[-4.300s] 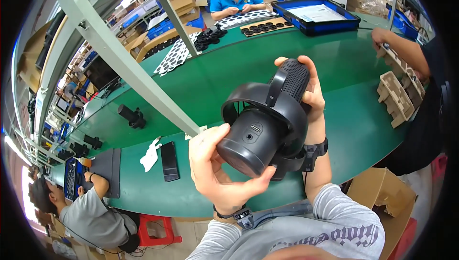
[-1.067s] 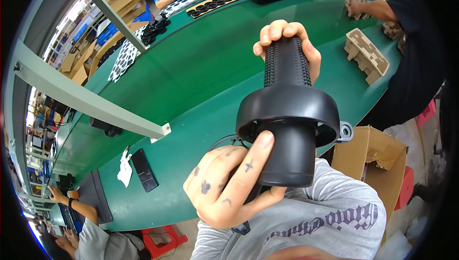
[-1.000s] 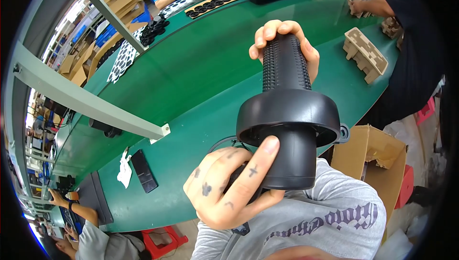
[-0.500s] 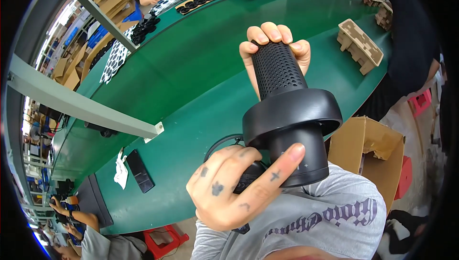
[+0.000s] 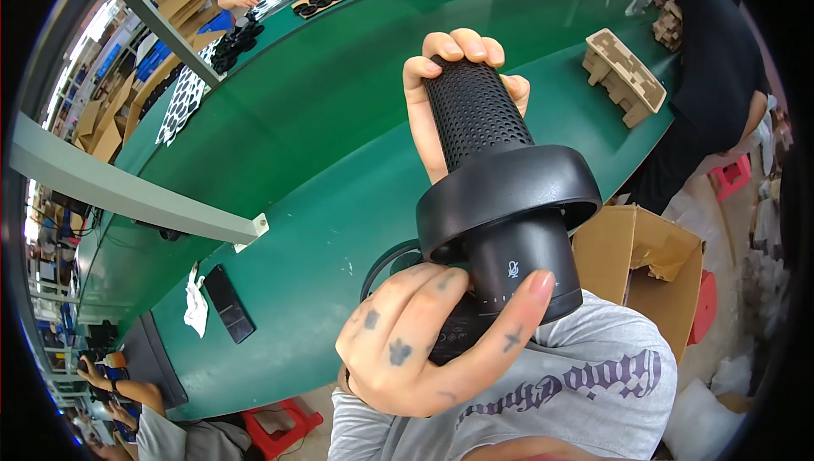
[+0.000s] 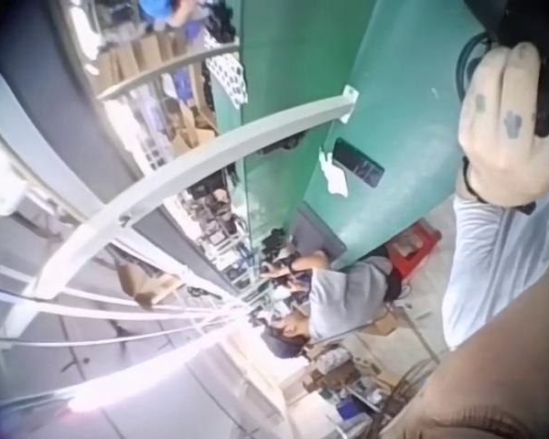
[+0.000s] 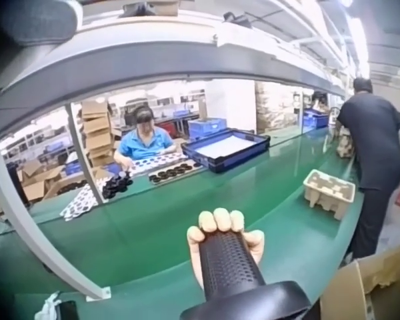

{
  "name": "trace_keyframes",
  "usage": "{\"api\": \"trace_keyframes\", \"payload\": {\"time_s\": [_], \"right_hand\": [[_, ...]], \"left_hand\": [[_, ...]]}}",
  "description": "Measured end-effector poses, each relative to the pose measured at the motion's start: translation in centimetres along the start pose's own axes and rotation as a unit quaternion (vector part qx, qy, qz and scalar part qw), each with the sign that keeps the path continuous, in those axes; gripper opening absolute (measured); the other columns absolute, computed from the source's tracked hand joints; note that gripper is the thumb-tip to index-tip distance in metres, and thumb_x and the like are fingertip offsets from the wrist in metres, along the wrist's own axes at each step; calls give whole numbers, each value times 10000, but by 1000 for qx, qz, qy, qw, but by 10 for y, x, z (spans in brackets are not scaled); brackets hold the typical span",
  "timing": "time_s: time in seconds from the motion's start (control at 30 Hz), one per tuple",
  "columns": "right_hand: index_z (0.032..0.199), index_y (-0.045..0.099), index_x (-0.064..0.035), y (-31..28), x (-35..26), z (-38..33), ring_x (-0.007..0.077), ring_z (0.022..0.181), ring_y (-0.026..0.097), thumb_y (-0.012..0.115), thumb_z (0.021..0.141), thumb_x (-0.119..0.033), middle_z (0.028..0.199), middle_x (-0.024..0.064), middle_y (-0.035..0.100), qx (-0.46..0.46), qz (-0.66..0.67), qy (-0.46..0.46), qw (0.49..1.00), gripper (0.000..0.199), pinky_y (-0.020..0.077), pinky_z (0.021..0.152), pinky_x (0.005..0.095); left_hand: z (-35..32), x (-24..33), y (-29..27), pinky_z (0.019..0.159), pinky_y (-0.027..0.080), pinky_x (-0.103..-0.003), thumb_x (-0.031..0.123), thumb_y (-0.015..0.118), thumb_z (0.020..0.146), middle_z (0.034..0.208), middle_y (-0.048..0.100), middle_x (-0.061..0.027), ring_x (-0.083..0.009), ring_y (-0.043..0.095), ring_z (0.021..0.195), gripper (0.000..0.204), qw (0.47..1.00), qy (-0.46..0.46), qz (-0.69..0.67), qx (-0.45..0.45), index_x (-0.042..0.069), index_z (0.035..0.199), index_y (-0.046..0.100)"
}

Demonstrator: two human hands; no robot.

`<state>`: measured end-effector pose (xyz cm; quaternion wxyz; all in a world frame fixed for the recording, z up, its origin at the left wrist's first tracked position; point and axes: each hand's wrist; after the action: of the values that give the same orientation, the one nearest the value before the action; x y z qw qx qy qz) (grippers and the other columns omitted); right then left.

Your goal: The person picks up a microphone and shock mount, rotates the microphone within the mount by hand, and places the assembled unit onto the table. They repeat this process for several more microphones and shock mounts, handling each set one at a time.

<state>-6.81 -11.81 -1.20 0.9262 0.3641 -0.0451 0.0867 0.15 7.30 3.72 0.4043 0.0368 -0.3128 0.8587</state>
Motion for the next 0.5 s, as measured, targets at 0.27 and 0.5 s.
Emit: {"api": "trace_keyframes", "payload": {"time_s": [0.27,0.5], "right_hand": [[961,604,-46,-11,11,-8,264,990,525,479,819,-247,984,93,576,12,-32,10,999,276,481,842,397],[819,553,-51,1,17,-6,210,892,553,588,752,-196,855,51,560,212,146,-3,966,164,473,755,327]], "left_hand": [[-5,-9,15,518,488,-279,86,800,391,788,565,-40,-186,567,592,533,999,10,11,47,172,915,760],[-4,-15,14,536,483,-273,-15,709,409,791,537,-17,-176,543,602,570,999,21,4,39,161,950,755]]}}
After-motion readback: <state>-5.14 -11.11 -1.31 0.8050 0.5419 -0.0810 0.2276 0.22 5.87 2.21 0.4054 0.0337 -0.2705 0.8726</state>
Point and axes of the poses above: each hand's wrist, its own z-axis towards the middle knuckle, its own y-axis out of the palm, x = y × z
